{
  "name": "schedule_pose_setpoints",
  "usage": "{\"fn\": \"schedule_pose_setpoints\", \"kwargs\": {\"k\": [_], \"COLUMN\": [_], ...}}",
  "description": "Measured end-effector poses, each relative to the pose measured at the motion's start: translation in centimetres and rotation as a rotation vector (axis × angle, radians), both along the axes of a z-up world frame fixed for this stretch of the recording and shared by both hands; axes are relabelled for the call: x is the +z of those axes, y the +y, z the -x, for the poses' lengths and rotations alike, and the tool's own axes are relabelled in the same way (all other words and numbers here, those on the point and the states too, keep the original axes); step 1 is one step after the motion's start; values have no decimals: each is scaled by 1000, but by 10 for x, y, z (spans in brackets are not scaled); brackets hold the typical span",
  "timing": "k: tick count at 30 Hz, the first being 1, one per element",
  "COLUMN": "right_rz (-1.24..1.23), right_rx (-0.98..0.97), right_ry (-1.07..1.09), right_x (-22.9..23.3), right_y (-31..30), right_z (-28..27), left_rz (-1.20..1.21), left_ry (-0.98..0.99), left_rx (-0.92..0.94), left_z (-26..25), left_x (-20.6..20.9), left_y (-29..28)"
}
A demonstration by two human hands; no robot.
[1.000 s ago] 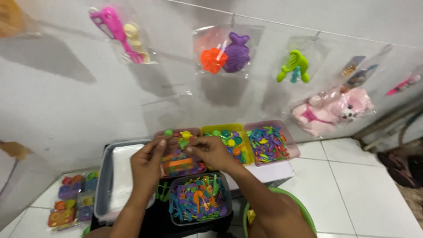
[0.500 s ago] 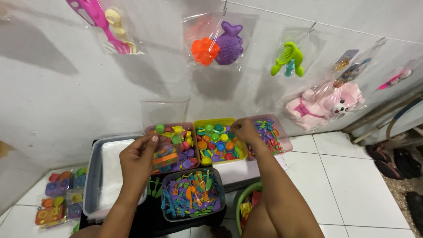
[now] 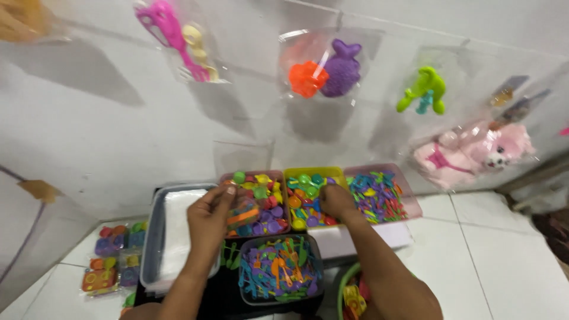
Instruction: Sorting small plastic toys and placing them into small plastic bags.
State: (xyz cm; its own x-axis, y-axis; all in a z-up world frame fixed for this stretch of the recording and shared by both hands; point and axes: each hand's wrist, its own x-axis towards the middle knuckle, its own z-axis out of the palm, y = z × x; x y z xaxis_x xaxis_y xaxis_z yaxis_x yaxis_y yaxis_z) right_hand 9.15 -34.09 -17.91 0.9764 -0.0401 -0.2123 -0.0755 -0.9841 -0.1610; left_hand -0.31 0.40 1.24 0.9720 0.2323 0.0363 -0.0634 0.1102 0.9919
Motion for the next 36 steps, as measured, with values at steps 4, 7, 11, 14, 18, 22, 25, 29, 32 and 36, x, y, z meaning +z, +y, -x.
{"fn": "schedule_pose_setpoints", "kwargs": {"k": [4, 7, 11, 14, 18, 22, 25, 29, 32, 36], "right_rz": [-436, -719, -1018, -1292, -1329, -1183, -1010, -876, -809, -725], "right_rx": [-105, -134, -212, -194, -92, 70, 197, 327, 371, 386], "right_ry": [-239, -444, -670, -799, -910, -912, -834, -718, -680, -615], "right_x": [15, 57, 122, 169, 221, 273, 303, 323, 330, 337], "right_y": [-7, 5, 33, 55, 61, 75, 88, 105, 117, 126], "right_z": [-5, 2, 22, 43, 60, 69, 71, 70, 74, 83], "left_rz": [62, 50, 45, 53, 11, 22, 73, 8, 40, 73], "left_ry": [20, 22, 49, 59, 47, 156, 209, 184, 162, 104], "left_rx": [-16, -38, -125, -161, -197, -286, -343, -329, -339, -350], "left_z": [-9, -13, -8, -3, 1, 4, 3, 5, 8, 7], "left_x": [-15, -17, -9, -9, -15, -1, -5, -3, -1, -8], "left_y": [0, -3, -10, -11, -20, -19, -17, -15, -13, -10]}}
